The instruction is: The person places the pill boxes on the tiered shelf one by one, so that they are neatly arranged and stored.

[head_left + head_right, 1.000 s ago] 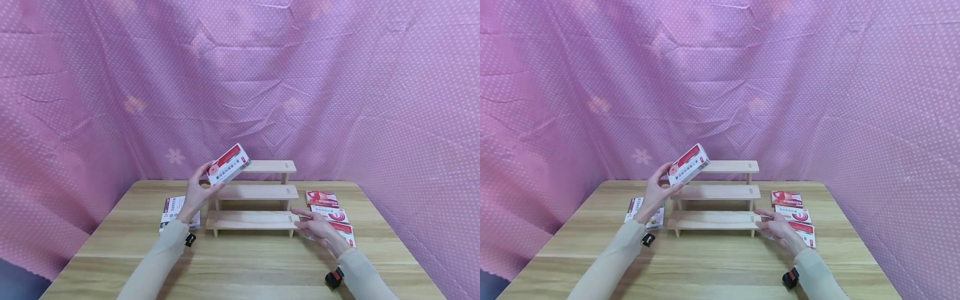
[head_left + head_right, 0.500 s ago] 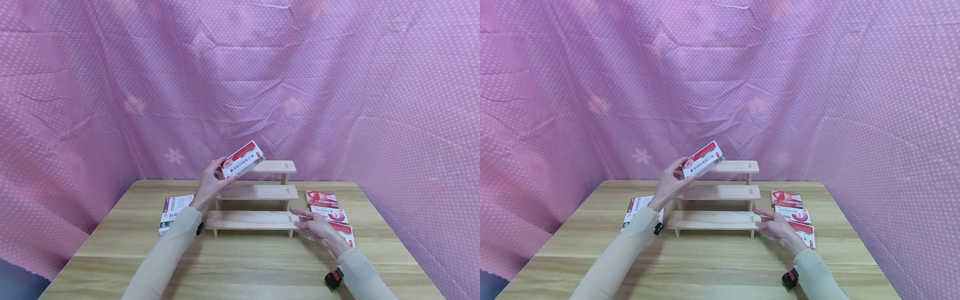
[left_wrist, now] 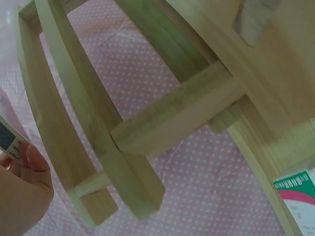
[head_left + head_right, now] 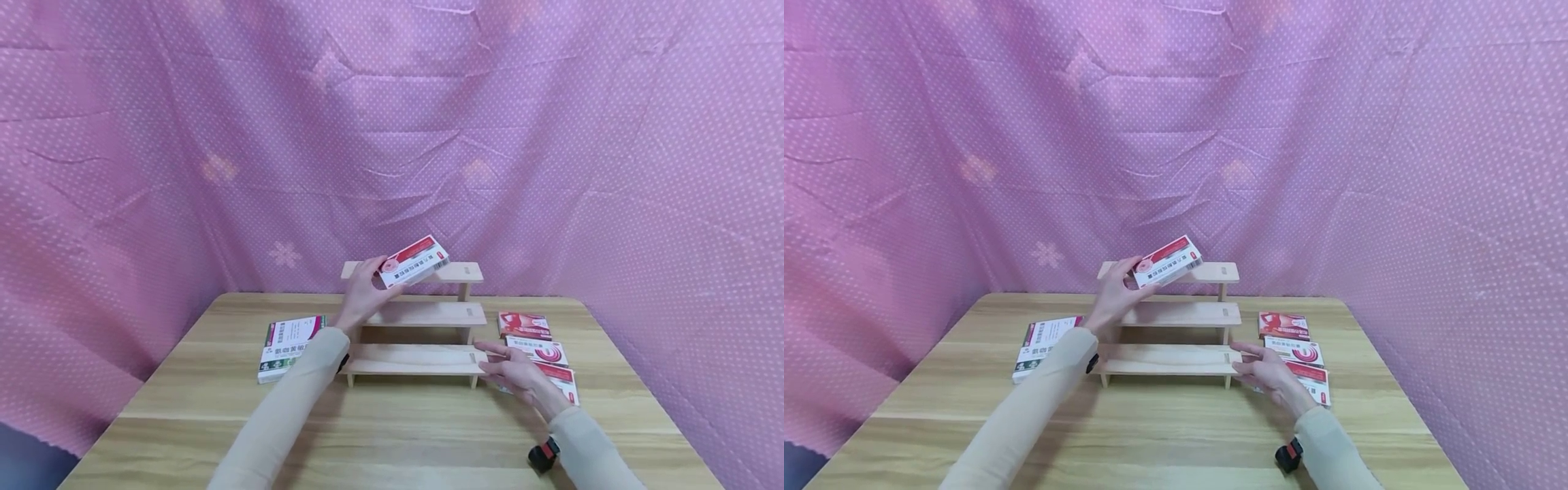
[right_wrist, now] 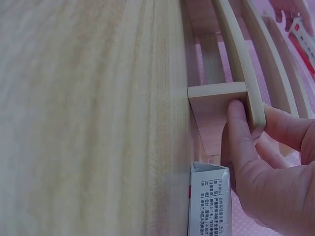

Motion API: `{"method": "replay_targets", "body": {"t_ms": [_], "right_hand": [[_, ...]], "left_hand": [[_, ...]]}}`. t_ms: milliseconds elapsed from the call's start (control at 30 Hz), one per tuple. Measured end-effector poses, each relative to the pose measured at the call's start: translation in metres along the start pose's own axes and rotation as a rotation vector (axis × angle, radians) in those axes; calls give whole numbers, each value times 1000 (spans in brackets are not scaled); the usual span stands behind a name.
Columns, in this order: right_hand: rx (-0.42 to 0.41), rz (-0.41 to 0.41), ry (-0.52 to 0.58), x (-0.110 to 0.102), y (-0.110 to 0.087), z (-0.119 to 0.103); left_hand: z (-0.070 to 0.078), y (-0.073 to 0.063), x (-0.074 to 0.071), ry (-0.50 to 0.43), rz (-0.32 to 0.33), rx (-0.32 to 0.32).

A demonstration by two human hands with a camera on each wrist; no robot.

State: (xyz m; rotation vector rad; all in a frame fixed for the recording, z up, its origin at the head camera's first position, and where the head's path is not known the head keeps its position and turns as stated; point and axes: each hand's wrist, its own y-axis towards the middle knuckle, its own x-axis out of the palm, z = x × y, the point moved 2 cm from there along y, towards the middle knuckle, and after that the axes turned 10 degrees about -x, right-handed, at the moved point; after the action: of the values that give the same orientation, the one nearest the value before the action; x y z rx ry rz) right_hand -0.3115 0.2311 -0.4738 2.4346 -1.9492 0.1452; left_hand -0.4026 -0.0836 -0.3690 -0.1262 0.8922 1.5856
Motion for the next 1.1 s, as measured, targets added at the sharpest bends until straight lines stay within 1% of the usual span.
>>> {"method": "replay_targets", "body": {"t_ms": [67,167,400,533,633,767,833,1000,1033,1100], "right_hand": [[-3,5,-4,-1,0,0],[-6,1,-2,-2,1,-1],[-9,-3,6,-3,2,-2],[-10,-17,-8,-2,2,-2],[-19,-33,-25,-1,2,-1],[-33,-32,-32,-1,1,0],[-31,-27,-29,0,1,1],[-18,-12,-28,1,1,1],[-17,-11,-31,1,1,1],[-18,-9,-29,0,0,1]], "left_hand": [[1,2,3,-5,9,-2],[4,6,6,4,-7,-15],[15,13,12,115,-76,6],[18,18,13,139,-139,-6],[19,22,14,124,-207,-45],[21,28,14,100,-295,-95],[21,31,15,72,-332,-103],[21,38,17,-46,-394,-114],[20,39,17,-61,-403,-120],[20,41,19,-58,-413,-139]]}}
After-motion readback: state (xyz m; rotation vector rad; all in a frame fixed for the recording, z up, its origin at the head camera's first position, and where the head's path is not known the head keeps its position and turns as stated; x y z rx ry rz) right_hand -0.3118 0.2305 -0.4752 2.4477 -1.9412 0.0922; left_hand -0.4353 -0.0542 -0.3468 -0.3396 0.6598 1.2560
